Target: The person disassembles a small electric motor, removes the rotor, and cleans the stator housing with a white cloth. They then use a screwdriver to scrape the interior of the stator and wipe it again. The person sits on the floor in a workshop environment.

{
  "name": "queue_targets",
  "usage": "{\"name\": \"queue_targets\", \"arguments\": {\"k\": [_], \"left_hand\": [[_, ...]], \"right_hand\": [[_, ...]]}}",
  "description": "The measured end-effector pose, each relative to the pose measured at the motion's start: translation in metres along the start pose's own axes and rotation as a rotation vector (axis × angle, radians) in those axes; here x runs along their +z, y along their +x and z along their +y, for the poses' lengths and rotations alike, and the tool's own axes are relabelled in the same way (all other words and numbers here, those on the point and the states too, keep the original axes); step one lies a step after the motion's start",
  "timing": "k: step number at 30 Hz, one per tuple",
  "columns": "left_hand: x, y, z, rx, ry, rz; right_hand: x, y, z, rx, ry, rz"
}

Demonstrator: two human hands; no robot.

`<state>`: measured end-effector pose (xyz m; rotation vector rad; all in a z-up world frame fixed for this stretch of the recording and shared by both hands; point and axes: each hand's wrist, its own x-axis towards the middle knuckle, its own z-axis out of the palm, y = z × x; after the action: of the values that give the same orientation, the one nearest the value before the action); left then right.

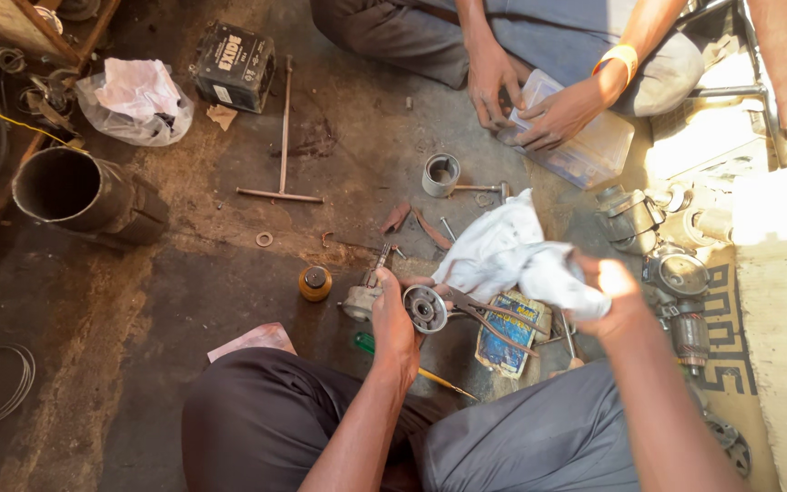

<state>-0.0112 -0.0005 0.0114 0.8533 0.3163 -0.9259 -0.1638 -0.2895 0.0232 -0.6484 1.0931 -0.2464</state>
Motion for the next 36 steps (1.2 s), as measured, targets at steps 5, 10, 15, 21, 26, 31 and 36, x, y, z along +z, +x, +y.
{"name": "queue_targets", "arguments": {"k": [5, 10, 15, 21, 26, 31, 36], "left_hand": [[-0.001, 0.001, -0.006, 0.072, 0.113, -0.015], [-0.001, -0.003, 0.001, 0.082, 0.136, 0.013], [-0.002, -0.006, 0.012, 0.159, 0.152, 0.06], [-0.002, -0.008, 0.013, 0.156, 0.148, 0.053], [0.0, -0.001, 0.007, 0.114, 0.136, 0.053], [-0.006, -0.002, 0.004, 0.13, 0.133, 0.055], [-0.005, 0.001, 0.003, 0.119, 0.098, 0.025]], "right_hand": [[0.035, -0.04, 0.028, -0.145, -0.451, 0.062], [0.064, -0.089, 0.037, -0.839, -1.287, 0.109], [0.063, -0.108, 0.056, -0.767, -2.008, -0.503], [0.05, -0.087, 0.03, -0.367, -2.076, -0.197], [0.05, -0.058, 0.021, -0.67, -2.262, -0.267], [0.066, -0.047, 0.037, -0.675, -2.645, -0.834], [0.074, -0.056, 0.073, -0.467, -2.57, -0.914]]}}
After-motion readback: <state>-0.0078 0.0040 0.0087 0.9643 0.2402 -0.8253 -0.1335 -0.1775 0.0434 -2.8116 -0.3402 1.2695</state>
